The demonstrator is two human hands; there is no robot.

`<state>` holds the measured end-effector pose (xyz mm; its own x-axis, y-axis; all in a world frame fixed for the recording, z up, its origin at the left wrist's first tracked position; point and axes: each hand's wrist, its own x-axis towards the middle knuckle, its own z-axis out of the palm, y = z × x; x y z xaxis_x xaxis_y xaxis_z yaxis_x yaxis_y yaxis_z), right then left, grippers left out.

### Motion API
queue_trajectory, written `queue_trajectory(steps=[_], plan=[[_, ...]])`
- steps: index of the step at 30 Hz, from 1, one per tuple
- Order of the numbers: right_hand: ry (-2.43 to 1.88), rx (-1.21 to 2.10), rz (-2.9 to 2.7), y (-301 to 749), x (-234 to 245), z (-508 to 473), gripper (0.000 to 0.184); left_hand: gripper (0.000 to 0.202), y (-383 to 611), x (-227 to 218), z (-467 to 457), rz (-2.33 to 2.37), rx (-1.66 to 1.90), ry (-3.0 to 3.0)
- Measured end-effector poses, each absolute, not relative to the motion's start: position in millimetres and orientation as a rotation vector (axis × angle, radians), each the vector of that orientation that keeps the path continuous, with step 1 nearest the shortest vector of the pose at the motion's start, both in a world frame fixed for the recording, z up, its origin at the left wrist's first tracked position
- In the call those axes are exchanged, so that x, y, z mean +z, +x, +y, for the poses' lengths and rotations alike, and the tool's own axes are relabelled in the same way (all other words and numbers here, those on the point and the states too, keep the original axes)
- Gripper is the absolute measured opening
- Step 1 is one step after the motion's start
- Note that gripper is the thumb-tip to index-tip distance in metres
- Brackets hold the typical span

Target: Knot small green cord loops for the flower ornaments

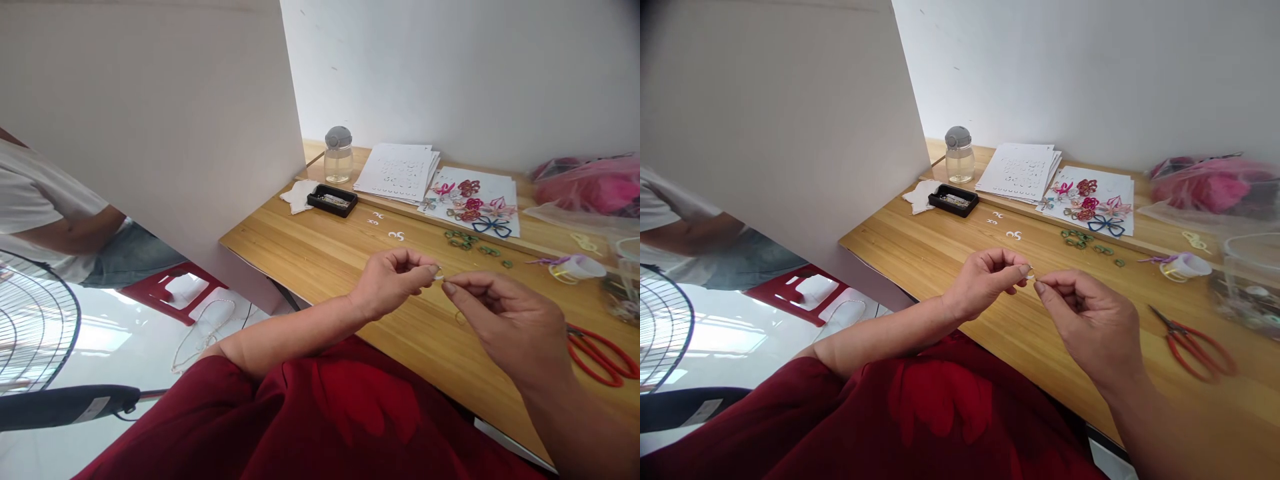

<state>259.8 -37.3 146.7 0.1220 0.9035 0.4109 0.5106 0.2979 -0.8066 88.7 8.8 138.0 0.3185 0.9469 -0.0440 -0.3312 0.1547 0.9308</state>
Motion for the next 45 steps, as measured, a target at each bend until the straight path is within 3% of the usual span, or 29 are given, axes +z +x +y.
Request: queue_trajectory(steps=[3, 11, 26, 34, 39, 45], plan=[[-1.345, 0.220, -1.632, 260.0, 140.3, -46.9, 0.008, 0.048, 87.6, 139.5, 5.8, 0.727, 1.029, 0.986], [-1.081, -0.266, -1.838, 270.1, 130.8, -52.2, 0.025, 0.057, 84.2, 144.2, -4.1, 0.653, 0.985, 0.956], [-1.256, -0.061, -1.729, 258.4, 148.6, -81.5, 0.009, 0.054, 83.1, 155.5, -26.6, 0.744, 1.076, 1.043], [-1.104, -0.407, -1.897, 252.1, 155.9, -91.5, 0.020, 0.036, 79.7, 151.7, -33.3, 0.770, 1.209, 1.211], [-1.027, -0.540, -1.996, 248.9, 174.4, -92.2, 0.014, 0.020, 74.1, 149.5, -36.6, 0.804, 1.223, 1.476], [-1.207, -0.174, -1.843, 253.0, 194.7, -81.3, 0.006, 0.032, 61.4, 158.4, -39.4, 0.705, 1.082, 1.476]])
